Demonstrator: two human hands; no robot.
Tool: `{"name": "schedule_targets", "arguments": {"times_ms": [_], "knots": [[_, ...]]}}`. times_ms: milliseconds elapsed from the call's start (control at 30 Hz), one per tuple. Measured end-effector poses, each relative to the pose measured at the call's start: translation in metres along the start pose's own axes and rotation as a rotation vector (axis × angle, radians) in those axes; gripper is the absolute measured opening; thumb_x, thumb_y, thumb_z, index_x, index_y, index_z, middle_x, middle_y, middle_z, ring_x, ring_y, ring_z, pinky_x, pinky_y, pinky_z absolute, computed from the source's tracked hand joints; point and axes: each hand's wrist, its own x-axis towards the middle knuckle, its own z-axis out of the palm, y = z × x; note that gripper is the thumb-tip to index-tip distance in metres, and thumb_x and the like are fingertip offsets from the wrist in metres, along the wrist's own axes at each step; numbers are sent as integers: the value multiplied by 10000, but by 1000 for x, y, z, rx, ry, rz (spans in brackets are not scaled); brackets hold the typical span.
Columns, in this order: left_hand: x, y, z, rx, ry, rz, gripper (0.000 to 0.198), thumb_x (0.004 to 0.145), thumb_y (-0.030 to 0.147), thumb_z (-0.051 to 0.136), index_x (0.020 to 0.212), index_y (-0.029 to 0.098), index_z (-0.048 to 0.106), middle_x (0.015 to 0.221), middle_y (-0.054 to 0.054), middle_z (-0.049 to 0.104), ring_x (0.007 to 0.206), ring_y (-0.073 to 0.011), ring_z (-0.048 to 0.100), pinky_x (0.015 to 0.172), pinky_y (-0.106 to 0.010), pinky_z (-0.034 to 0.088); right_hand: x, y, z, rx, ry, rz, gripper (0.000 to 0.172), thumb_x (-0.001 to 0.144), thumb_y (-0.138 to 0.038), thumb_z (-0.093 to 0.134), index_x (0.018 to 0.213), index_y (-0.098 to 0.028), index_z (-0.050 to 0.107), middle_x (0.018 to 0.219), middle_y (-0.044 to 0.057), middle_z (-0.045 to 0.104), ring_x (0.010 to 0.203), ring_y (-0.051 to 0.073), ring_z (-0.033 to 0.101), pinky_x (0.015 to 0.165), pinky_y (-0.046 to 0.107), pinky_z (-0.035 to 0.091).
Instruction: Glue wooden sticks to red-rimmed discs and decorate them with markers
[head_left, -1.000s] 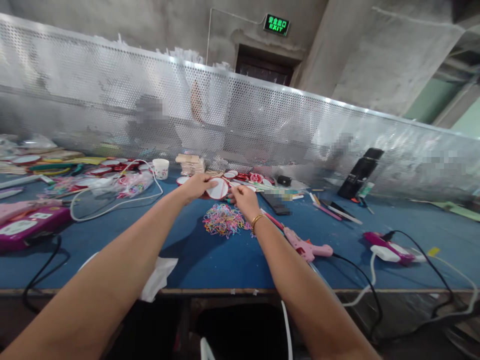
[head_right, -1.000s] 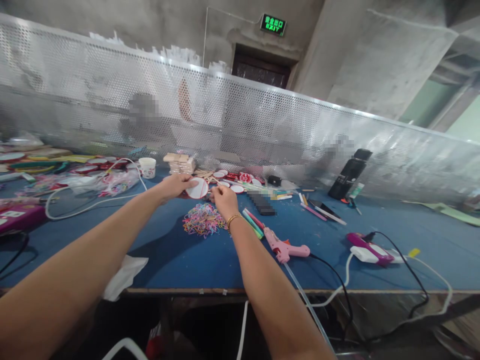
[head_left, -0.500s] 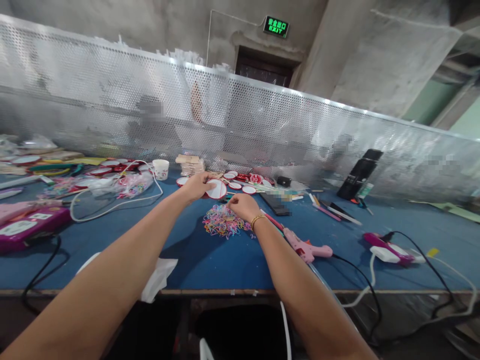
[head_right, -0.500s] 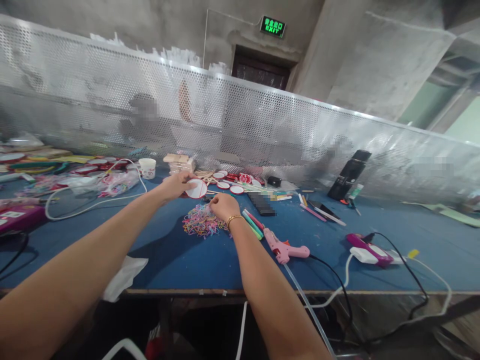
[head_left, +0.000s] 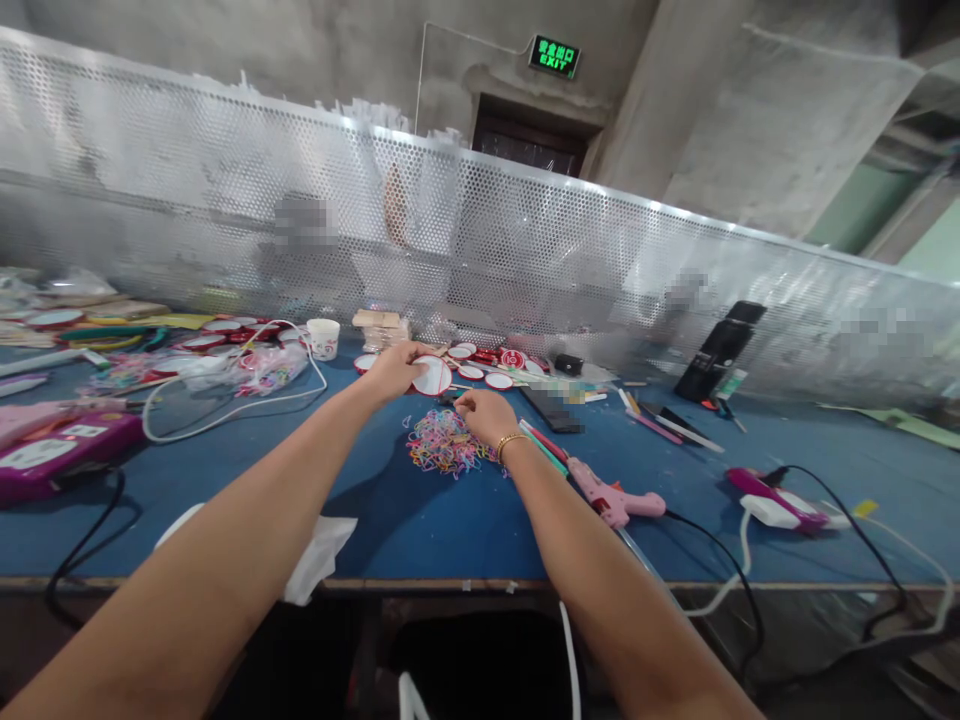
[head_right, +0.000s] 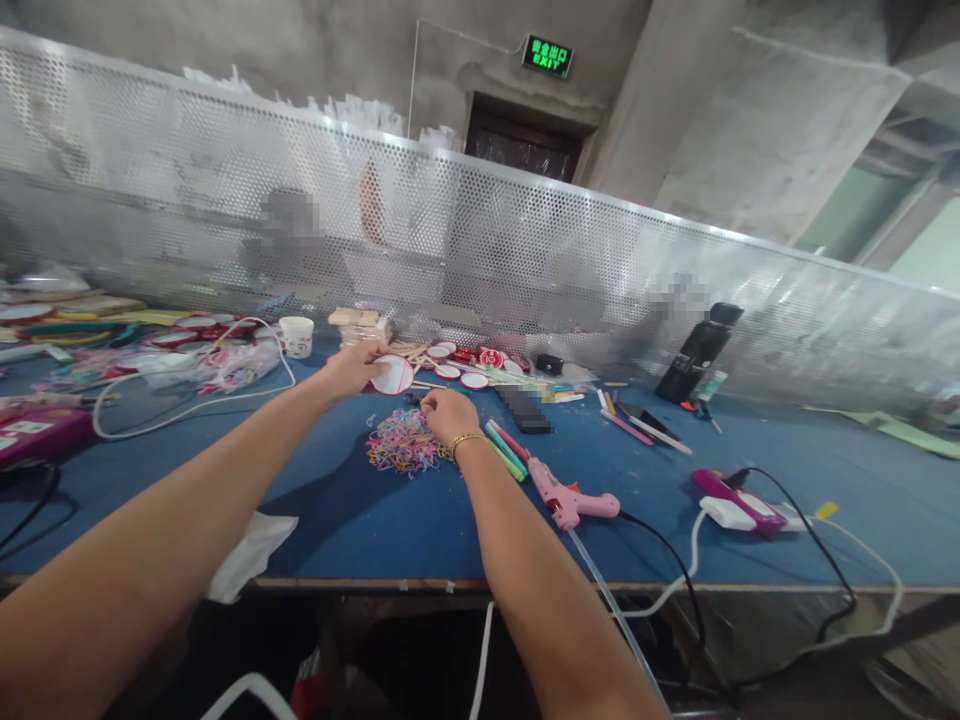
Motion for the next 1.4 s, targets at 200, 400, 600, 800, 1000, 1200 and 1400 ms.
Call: {"name": "schedule_targets", "arguments": {"times_ms": [200, 400, 600, 800, 1000, 1200, 1400], "knots": [[-2, 3, 2, 13, -29, -18, 266, 770, 67, 526, 994, 142, 649, 694, 10, 586, 514, -85, 493, 479, -189, 363, 2, 2, 5, -34, -48, 11, 118, 774, -298, 631, 790, -236, 729, 845, 14, 734, 800, 161, 643, 724, 240, 435], [-1, -2, 1, 34, -18, -28, 339, 798, 78, 547, 1122, 162, 602, 637, 33, 529, 456, -67, 444, 466, -185, 344, 2, 1, 2, -7, -11, 11, 126, 794, -247, 577, 808, -221, 700, 860, 6, 727, 796, 137, 630, 693, 214, 420], [1, -9, 0, 77, 1, -34, 363, 812, 106, 560, 1164, 198, 557, 571, 62, 452, 414, -66, 409, 457, -187, 337, 2, 2, 4, -3, -57, -4, 113, 757, -317, 651, 781, -238, 729, 827, 4, 730, 791, 150, 634, 678, 221, 414], [0, -7, 0, 99, -11, -49, 335, 801, 80, 539, 1108, 205, 594, 616, 45, 470, 442, -61, 429, 459, -177, 355, 5, 2, -3, 187, 59, 35, 187, 806, -332, 591, 783, -212, 733, 797, 7, 730, 744, 136, 637, 651, 218, 417], [-3, -4, 0, 80, -52, -90, 424, 759, 34, 528, 1132, 209, 629, 712, 8, 571, 484, -65, 472, 489, -187, 387, 8, 3, 0, 373, 40, 19, 141, 764, -203, 614, 851, -181, 723, 832, 14, 734, 743, 119, 644, 704, 207, 456], [-5, 0, -1, 122, -74, -64, 493, 741, 19, 514, 1163, 221, 669, 736, -5, 611, 487, -65, 440, 480, -188, 361, 6, 4, -3, 226, 58, 37, 136, 780, -208, 602, 850, -205, 718, 858, 11, 731, 803, 137, 650, 751, 230, 458], [-5, 1, -1, 208, -55, -54, 384, 743, 42, 505, 1000, 192, 747, 670, -15, 626, 463, -67, 410, 448, -187, 330, 0, 0, -9, -53, -25, 57, 160, 801, -265, 575, 836, -238, 729, 902, 22, 737, 858, 160, 652, 756, 228, 443]]}}
